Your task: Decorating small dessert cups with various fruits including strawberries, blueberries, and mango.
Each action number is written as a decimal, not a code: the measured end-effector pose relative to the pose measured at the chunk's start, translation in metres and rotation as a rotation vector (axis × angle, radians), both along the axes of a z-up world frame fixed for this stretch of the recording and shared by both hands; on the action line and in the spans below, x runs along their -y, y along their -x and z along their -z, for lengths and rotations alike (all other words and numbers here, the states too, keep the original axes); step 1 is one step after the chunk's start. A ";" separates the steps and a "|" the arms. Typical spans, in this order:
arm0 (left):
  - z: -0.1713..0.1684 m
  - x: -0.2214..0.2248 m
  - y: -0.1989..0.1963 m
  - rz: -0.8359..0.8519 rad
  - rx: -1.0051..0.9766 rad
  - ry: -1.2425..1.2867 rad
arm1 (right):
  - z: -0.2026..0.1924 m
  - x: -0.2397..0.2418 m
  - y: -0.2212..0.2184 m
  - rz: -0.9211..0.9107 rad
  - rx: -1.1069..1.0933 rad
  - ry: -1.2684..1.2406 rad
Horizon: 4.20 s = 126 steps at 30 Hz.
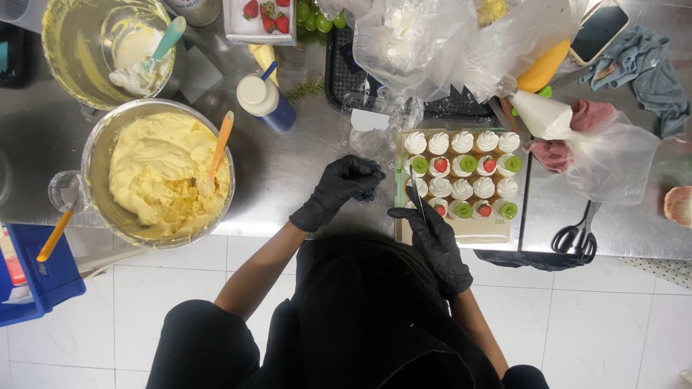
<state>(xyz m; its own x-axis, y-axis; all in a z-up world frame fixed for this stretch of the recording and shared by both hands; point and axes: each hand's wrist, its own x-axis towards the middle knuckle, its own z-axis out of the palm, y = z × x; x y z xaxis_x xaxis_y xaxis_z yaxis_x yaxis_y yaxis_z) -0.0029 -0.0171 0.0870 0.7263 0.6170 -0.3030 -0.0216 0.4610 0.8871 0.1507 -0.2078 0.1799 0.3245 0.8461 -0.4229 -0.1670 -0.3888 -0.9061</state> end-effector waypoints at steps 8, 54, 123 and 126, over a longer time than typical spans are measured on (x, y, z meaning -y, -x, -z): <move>-0.054 0.026 -0.003 0.088 0.243 0.342 | 0.053 0.030 -0.005 -0.031 -0.191 -0.038; -0.132 0.010 0.000 0.145 0.108 0.189 | -0.026 0.030 -0.014 -0.430 0.115 0.045; 0.097 -0.042 -0.212 0.389 -0.192 -1.220 | 0.012 0.093 -0.039 -0.338 0.057 0.575; 0.092 -0.041 -0.214 0.441 -0.250 -1.245 | 0.017 0.096 -0.040 -0.369 0.062 0.479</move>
